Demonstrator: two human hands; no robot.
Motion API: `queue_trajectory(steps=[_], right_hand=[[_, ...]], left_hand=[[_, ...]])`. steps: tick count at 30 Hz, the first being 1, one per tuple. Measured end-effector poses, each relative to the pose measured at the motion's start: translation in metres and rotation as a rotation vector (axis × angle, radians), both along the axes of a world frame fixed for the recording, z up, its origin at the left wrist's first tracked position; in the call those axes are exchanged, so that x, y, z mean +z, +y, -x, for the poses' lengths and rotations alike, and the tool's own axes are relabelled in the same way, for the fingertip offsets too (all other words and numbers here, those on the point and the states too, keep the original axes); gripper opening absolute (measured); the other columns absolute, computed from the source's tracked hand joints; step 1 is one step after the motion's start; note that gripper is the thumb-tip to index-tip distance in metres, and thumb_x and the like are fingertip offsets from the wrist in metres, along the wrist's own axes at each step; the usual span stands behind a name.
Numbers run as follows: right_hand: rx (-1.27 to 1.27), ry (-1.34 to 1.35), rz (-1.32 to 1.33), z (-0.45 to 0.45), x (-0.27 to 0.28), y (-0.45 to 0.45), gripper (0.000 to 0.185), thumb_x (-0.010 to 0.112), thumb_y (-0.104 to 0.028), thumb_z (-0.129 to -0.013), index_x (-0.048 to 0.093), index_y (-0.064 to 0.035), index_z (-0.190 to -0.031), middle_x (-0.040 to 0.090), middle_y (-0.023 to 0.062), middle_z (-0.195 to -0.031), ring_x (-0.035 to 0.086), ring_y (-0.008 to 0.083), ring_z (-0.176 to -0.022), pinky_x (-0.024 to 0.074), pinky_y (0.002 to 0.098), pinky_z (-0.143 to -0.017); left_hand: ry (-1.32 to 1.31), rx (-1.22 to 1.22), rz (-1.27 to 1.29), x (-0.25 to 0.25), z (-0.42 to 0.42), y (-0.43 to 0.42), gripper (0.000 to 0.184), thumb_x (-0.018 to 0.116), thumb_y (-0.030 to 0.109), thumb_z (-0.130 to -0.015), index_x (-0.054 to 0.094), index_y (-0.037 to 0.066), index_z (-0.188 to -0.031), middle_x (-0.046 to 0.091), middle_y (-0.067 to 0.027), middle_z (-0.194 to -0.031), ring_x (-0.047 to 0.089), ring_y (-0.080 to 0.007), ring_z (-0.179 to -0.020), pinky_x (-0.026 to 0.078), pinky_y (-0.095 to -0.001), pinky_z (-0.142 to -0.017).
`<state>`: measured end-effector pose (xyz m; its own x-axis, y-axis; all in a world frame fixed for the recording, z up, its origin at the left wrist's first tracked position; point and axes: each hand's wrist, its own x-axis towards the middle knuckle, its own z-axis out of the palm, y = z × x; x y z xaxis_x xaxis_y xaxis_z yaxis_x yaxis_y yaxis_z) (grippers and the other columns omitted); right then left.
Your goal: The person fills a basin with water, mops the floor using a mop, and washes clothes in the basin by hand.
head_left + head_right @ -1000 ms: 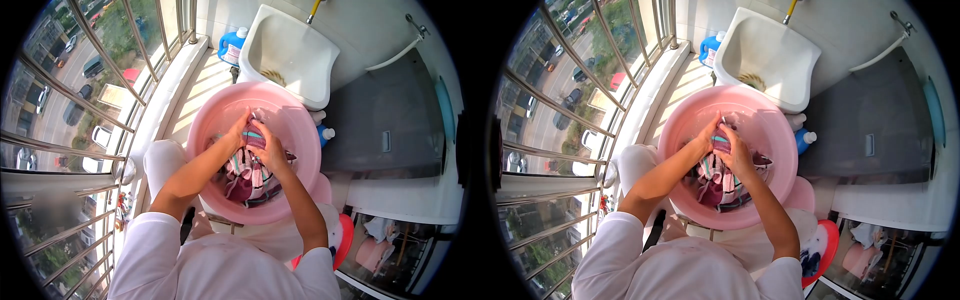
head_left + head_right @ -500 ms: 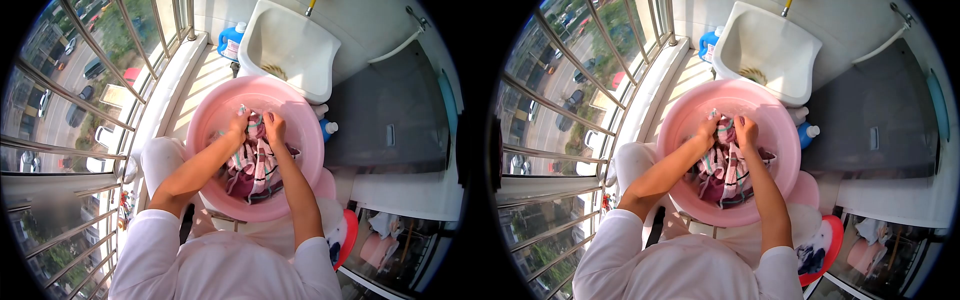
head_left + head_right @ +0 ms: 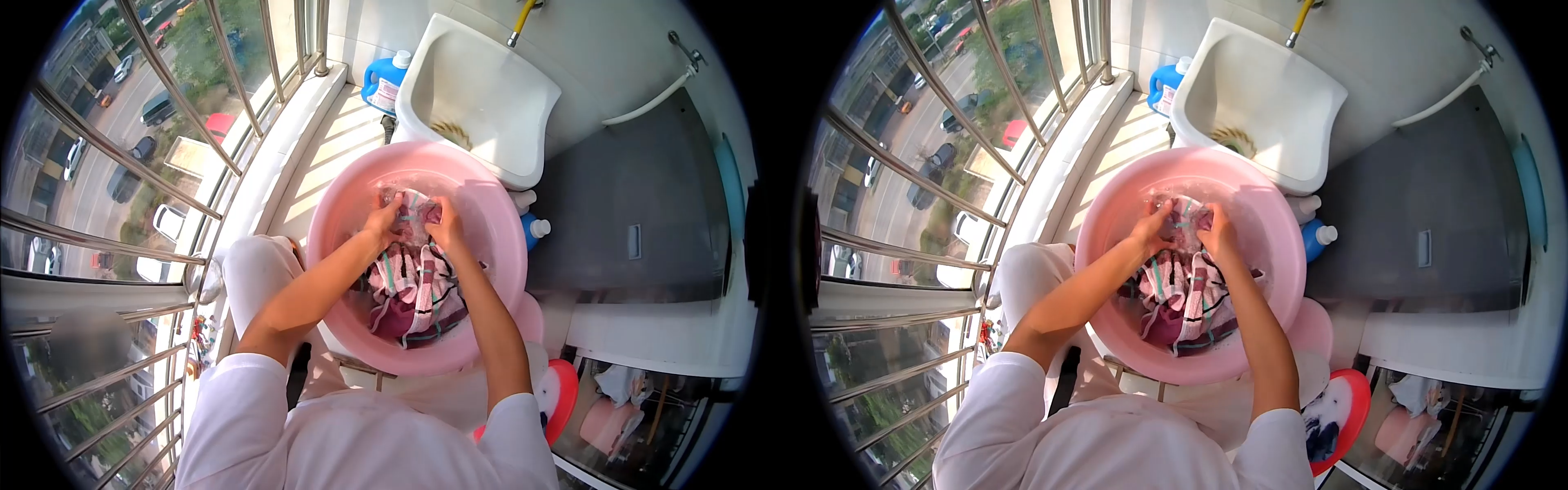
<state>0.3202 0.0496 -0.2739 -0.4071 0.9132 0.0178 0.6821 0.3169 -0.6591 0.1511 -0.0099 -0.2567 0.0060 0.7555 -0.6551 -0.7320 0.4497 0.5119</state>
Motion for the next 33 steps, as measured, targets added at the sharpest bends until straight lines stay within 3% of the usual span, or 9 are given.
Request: queue_trajectory(steps=[6, 7, 11, 14, 15, 22, 24, 29, 33], right_hand=[[0.211, 0.359, 0.124, 0.024, 0.104, -0.079, 0.049, 0.067, 0.003, -0.064, 0.054, -0.0050, -0.111, 0.057, 0.0168, -0.100, 0.056, 0.0292, -0.094, 0.0435, 0.0325, -0.080], [0.212, 0.320, 0.148, 0.024, 0.104, -0.084, 0.042, 0.069, 0.004, -0.065, 0.056, -0.0008, -0.104, 0.058, 0.0104, -0.103, 0.056, 0.0177, -0.092, 0.0436, 0.0279, -0.081], [0.149, 0.295, 0.114, 0.038, 0.118, -0.100, 0.029, 0.073, -0.013, -0.066, 0.059, 0.0006, -0.087, 0.059, 0.0150, -0.076, 0.060, 0.0238, -0.069, 0.0462, 0.0313, -0.065], [-0.054, 0.310, 0.252, 0.044, 0.085, -0.081, 0.028, 0.073, -0.020, -0.069, 0.060, 0.0020, -0.080, 0.057, 0.0152, -0.066, 0.059, 0.0244, -0.062, 0.0451, 0.0323, -0.059], [-0.072, 0.376, -0.003, 0.049, 0.085, -0.072, 0.028, 0.069, -0.024, -0.071, 0.060, 0.0025, -0.075, 0.056, 0.0168, -0.060, 0.058, 0.0282, -0.057, 0.0438, 0.0344, -0.055], [-0.338, 0.085, -0.085, 0.011, 0.007, 0.012, 0.032, 0.056, -0.030, -0.080, 0.062, 0.0009, -0.076, 0.059, 0.0204, -0.069, 0.059, 0.0362, -0.069, 0.0432, 0.0395, -0.060], [-0.405, 0.186, 0.079, -0.013, -0.009, 0.022, 0.026, 0.057, -0.025, -0.079, 0.060, -0.0018, -0.090, 0.060, 0.0206, -0.079, 0.058, 0.0376, -0.078, 0.0433, 0.0403, -0.067], [0.106, -0.156, 0.079, -0.030, -0.038, -0.003, 0.070, 0.062, -0.005, -0.070, 0.029, -0.0113, -0.131, 0.047, 0.0206, -0.118, 0.048, 0.0362, -0.108, 0.0400, 0.0399, -0.088], [-0.022, 0.026, -0.079, -0.024, -0.053, 0.010, 0.070, 0.063, -0.001, -0.066, 0.035, -0.0094, -0.130, 0.048, 0.0214, -0.116, 0.048, 0.0363, -0.106, 0.0396, 0.0390, -0.089]], left_hand=[[-0.186, -0.025, 0.094, -0.005, -0.012, 0.012, 0.064, 0.056, 0.046, -0.082, 0.022, 0.025, -0.133, 0.050, -0.0121, -0.117, 0.055, -0.0263, -0.097, 0.048, -0.0491, -0.073], [-0.318, -0.039, 0.070, -0.016, -0.012, 0.014, 0.045, 0.057, 0.042, -0.083, 0.041, 0.016, -0.116, 0.058, -0.0115, -0.086, 0.058, -0.0231, -0.075, 0.051, -0.0408, -0.065], [-0.384, -0.037, -0.129, -0.036, -0.021, 0.013, 0.017, 0.053, 0.022, -0.088, 0.046, 0.012, -0.100, 0.052, -0.0043, -0.066, 0.053, -0.0179, -0.053, 0.047, -0.0299, -0.044], [-0.175, 0.097, -0.066, -0.004, -0.026, 0.005, 0.011, 0.050, 0.017, -0.089, 0.047, 0.010, -0.096, 0.054, -0.0070, -0.074, 0.055, -0.0193, -0.058, 0.048, -0.0320, -0.047], [-0.546, 0.261, -0.263, -0.033, -0.034, 0.002, 0.013, 0.047, 0.016, -0.089, 0.048, 0.008, -0.098, 0.055, -0.0089, -0.080, 0.056, -0.0192, -0.066, 0.048, -0.0346, -0.053], [0.101, 0.130, 0.090, 0.003, -0.030, 0.016, 0.023, 0.053, 0.027, -0.088, 0.049, 0.014, -0.106, 0.057, -0.0032, -0.093, 0.055, -0.0181, -0.077, 0.047, -0.0357, -0.061], [0.012, 0.273, 0.068, -0.002, -0.015, 0.023, 0.022, 0.057, 0.029, -0.085, 0.046, 0.012, -0.096, 0.052, -0.0010, -0.080, 0.053, -0.0145, -0.073, 0.047, -0.0315, -0.053], [0.083, 0.319, -0.120, -0.088, -0.017, 0.032, 0.047, 0.056, 0.027, -0.086, 0.033, 0.016, -0.126, 0.048, -0.0095, -0.116, 0.051, -0.0219, -0.099, 0.049, -0.0430, -0.067], [0.075, 0.082, 0.020, 0.006, -0.014, 0.009, 0.070, 0.056, 0.028, -0.086, 0.010, 0.028, -0.139, 0.032, -0.0081, -0.134, 0.041, -0.0311, -0.117, 0.042, -0.0612, -0.078]])
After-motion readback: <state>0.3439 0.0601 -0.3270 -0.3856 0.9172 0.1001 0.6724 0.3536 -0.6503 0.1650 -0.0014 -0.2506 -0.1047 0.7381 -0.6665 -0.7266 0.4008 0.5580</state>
